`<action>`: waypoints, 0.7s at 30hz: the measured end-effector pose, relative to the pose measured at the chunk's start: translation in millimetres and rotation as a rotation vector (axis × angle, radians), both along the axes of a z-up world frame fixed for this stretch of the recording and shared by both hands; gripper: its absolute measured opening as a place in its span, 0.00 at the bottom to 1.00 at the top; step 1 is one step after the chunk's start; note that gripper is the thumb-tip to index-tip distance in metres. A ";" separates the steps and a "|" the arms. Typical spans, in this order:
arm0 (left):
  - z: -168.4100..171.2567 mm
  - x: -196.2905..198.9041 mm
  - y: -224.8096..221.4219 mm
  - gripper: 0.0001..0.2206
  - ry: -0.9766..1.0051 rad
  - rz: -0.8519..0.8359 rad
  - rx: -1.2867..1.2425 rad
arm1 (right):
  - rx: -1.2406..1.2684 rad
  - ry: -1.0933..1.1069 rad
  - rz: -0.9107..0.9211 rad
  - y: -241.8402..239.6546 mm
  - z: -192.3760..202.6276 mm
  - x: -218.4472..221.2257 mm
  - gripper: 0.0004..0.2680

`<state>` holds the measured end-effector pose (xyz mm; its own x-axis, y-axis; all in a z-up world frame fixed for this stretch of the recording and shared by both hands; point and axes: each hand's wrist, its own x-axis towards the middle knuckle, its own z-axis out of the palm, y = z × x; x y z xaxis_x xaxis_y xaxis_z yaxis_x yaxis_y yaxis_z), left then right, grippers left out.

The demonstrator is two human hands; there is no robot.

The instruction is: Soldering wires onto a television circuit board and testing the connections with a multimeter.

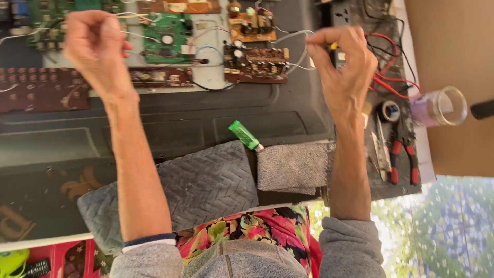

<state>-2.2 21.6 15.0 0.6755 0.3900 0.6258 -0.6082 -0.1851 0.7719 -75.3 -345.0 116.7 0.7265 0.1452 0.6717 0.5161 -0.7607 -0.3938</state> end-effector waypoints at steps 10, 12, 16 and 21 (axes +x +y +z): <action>22.0 -10.4 -3.7 0.01 0.120 0.034 0.073 | 0.151 0.133 0.398 106.5 -5.7 92.4 0.03; 24.8 -12.5 -4.3 0.02 0.160 0.050 0.100 | 0.129 0.161 0.406 119.6 -8.5 90.1 0.03; 22.5 -11.2 -5.5 0.04 0.223 0.113 0.139 | 0.113 0.288 0.355 126.1 -17.8 90.7 0.04; 17.6 -10.3 -9.1 0.06 0.217 0.208 0.235 | 0.084 0.328 0.299 121.7 -22.7 91.7 0.03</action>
